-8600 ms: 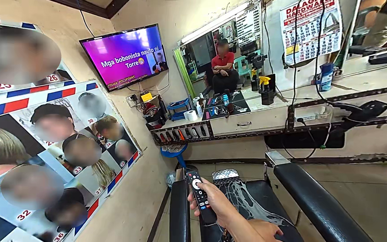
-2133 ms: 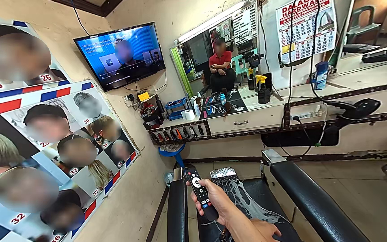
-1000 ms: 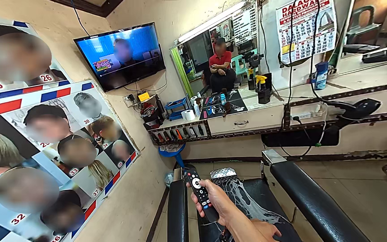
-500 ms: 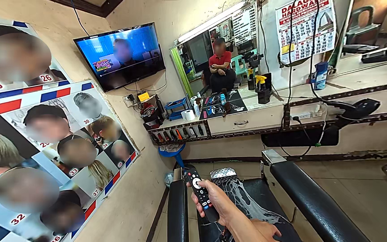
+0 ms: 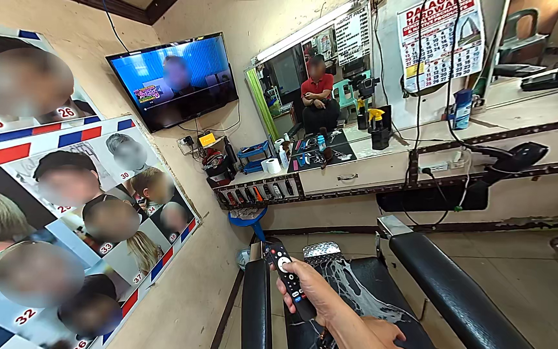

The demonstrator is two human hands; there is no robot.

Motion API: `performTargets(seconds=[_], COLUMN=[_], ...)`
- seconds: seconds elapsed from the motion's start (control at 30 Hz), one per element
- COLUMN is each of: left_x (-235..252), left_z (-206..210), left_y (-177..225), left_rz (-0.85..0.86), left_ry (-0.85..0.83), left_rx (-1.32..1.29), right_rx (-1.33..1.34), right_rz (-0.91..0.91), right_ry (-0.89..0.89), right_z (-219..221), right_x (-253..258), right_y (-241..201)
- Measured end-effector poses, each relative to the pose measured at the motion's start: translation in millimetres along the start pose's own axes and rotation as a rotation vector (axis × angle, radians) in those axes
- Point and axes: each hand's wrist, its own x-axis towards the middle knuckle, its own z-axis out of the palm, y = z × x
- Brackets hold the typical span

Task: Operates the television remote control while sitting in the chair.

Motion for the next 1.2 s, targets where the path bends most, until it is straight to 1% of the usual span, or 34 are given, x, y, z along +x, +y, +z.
performTargets(seconds=[0.17,0.27,0.3,0.33,0.43,0.47,0.57,0.6,0.67,0.73,0.77,0.8,0.87,0.9,0.93,1.0,1.03,1.13,1.17,1.2], left_x=[4,29,32,30,8,8,34,36,30,8,4,8,27,30,27,7,4,24,21,10], left_z=[1,11,12,12,4,4,14,15,13,4,2,4,12,13,12,3,2,11,10,5], left_y=[-4,-33,-36,-34,-8,-9,-37,-40,-32,-8,-2,-7,-30,-33,-30,-7,-2,-27,-22,-9], left_rz=[0.012,0.09,0.101,0.095,0.026,0.03,0.101,0.108,0.09,0.013,-0.004,0.012,0.084,0.096,0.085,0.009,-0.003,0.084,0.069,0.028], left_ry=[-0.005,0.015,0.018,0.02,0.001,0.008,0.034,0.033,0.038,0.015,0.007,0.011,0.034,0.036,0.033,0.002,-0.005,0.038,0.029,0.009], left_rx=[0.001,0.002,0.002,0.001,0.006,0.005,0.004,0.002,0.004,0.007,0.009,0.012,0.012,0.008,0.007,0.007,0.011,0.01,0.01,0.01], right_rx=[0.009,0.032,0.031,0.027,0.009,0.008,0.012,0.015,0.009,0.0,0.0,0.004,0.013,0.015,0.013,0.004,0.002,0.016,0.016,0.013], right_rz=[-0.003,0.026,0.026,0.023,0.018,0.019,0.026,0.024,0.021,0.018,0.017,0.018,0.019,0.019,0.019,0.021,0.023,0.025,0.023,0.019], right_ry=[0.012,0.01,0.009,0.007,0.011,0.014,0.007,0.008,0.01,0.015,0.016,0.016,0.014,0.013,0.013,0.022,0.025,0.021,0.021,0.023], right_z=[0,-1,-1,-1,1,1,-1,-1,-1,1,1,1,0,0,0,2,2,0,1,1], right_x=[0,2,2,1,-1,-1,1,1,1,0,-1,0,1,1,1,-1,-1,0,0,-1], right_y=[0,0,1,1,-1,-1,1,1,1,0,0,0,0,0,0,-1,-1,0,0,0])
